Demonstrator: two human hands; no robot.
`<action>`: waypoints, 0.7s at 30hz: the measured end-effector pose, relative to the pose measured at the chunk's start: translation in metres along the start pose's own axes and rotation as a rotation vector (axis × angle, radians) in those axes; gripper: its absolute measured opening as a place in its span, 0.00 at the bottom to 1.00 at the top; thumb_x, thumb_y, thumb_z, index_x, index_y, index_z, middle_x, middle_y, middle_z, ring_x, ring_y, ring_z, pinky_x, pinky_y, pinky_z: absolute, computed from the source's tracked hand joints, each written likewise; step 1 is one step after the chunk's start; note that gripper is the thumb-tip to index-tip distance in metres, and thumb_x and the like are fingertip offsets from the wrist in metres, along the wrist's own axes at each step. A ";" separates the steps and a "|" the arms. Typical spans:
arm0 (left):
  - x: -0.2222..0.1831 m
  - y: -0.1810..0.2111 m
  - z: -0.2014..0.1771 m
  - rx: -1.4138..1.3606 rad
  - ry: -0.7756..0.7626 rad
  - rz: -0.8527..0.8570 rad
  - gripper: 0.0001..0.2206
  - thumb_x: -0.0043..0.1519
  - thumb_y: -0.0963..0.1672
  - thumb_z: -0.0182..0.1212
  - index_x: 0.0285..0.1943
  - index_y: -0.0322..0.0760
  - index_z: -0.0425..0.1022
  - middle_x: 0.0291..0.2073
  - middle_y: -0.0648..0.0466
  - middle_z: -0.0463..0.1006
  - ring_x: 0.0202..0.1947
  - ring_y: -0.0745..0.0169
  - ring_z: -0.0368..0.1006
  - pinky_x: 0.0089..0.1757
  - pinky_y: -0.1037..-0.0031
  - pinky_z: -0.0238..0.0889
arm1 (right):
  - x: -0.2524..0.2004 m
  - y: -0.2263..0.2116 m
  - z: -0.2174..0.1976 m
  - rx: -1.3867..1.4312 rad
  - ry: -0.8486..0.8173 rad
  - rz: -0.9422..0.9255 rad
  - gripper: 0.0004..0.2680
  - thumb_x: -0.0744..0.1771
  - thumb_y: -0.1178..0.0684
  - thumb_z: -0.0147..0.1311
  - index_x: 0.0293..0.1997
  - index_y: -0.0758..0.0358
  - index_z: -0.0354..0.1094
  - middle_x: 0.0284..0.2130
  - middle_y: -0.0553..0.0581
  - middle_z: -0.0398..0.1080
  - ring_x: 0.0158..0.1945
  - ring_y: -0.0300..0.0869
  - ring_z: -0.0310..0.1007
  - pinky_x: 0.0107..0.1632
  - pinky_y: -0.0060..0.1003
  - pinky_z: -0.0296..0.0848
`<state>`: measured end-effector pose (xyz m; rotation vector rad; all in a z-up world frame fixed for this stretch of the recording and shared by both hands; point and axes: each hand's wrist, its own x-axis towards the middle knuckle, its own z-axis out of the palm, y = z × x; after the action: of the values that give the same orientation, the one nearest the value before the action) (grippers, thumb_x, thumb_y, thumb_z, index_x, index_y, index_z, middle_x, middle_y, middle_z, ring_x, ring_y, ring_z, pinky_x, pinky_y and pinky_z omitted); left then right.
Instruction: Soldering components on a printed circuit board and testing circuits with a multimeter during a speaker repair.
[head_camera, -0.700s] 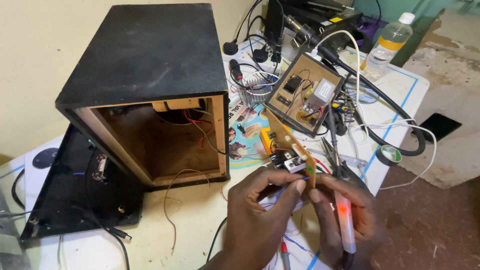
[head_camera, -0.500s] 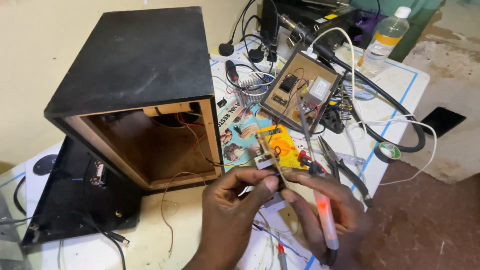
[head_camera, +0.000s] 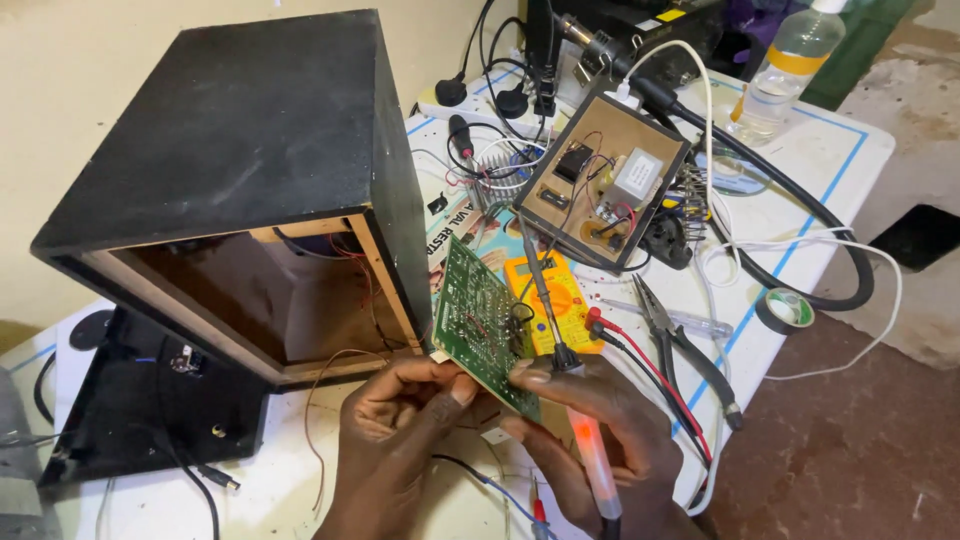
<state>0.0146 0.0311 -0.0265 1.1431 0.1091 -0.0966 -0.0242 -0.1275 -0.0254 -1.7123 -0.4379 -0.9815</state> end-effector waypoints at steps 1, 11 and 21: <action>-0.001 0.000 0.002 0.003 0.003 0.001 0.06 0.53 0.34 0.70 0.36 0.20 0.81 0.27 0.35 0.85 0.27 0.42 0.84 0.37 0.55 0.84 | 0.000 0.003 0.000 0.004 0.001 0.001 0.13 0.63 0.61 0.65 0.51 0.66 0.70 0.43 0.62 0.80 0.44 0.46 0.83 0.49 0.37 0.85; -0.015 0.011 0.041 0.346 -0.109 0.495 0.02 0.56 0.40 0.71 0.34 0.34 0.84 0.35 0.50 0.86 0.39 0.64 0.82 0.42 0.76 0.76 | -0.009 0.001 0.003 -0.137 0.254 0.212 0.10 0.64 0.63 0.62 0.48 0.68 0.71 0.41 0.62 0.80 0.46 0.43 0.83 0.56 0.33 0.80; -0.018 0.018 0.060 0.412 -0.129 0.591 0.01 0.58 0.40 0.66 0.34 0.39 0.79 0.32 0.54 0.83 0.34 0.67 0.79 0.39 0.77 0.75 | -0.015 0.010 0.008 -0.090 0.398 0.263 0.12 0.67 0.66 0.58 0.55 0.74 0.63 0.43 0.70 0.74 0.47 0.49 0.78 0.53 0.37 0.79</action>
<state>0.0011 -0.0159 0.0165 1.5325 -0.3809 0.3470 -0.0231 -0.1214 -0.0434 -1.5544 0.0894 -1.1240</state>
